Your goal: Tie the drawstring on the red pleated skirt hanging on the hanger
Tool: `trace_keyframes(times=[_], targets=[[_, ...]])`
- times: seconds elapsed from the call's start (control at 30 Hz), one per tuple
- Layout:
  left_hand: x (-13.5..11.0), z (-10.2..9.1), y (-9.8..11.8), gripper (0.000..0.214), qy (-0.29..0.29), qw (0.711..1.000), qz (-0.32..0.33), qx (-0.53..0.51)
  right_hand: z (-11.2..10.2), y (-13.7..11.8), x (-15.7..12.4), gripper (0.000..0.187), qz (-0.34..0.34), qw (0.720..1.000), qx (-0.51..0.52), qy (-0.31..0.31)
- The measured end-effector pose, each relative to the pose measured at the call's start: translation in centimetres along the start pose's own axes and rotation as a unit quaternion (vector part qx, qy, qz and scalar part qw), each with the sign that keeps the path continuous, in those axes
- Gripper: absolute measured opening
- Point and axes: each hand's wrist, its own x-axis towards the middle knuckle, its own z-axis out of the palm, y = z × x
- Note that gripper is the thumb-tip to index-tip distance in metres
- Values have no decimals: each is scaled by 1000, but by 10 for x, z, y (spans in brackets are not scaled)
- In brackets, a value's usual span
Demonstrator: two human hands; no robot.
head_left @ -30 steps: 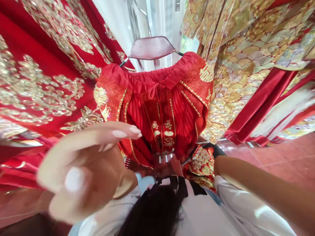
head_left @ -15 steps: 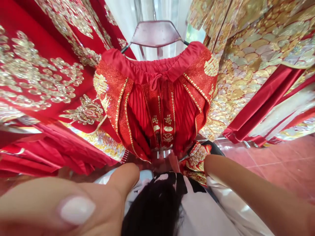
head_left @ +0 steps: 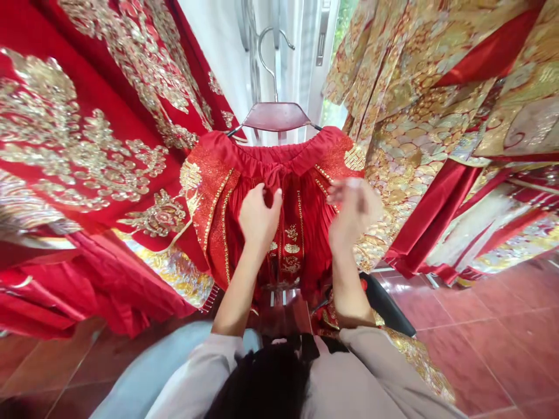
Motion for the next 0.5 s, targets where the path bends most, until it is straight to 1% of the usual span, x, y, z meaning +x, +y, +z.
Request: trace_keyframes(times=[0.03,0.07,0.1,0.13,0.17,0.23,0.33,0.4,0.5], targets=[[8,16,-2,27,-36,998,-16,46,14,3,12,27,-42,999,-6,8],[13,30,-4,24,-64,995,-24,75,25,7,21,23,-78,997,-20,2],[15,39,-7,22,-80,991,-26,101,34,13,29,20,-100,994,-38,-17],[16,43,-11,24,-92,988,-23,120,40,19,35,18,-107,991,-59,-47],[13,44,-15,26,-101,986,-16,135,44,26,39,18,-110,988,-77,-73],[5,36,-25,26,-121,982,3,145,48,38,42,20,-117,983,-95,-106],[-10,18,-41,25,-143,984,33,106,52,46,38,18,-105,982,-96,-123],[-16,10,-47,24,-138,987,48,64,59,47,32,21,-73,988,-82,-110],[-20,8,-46,25,-138,988,60,30,72,45,23,26,-40,996,-58,-46]])
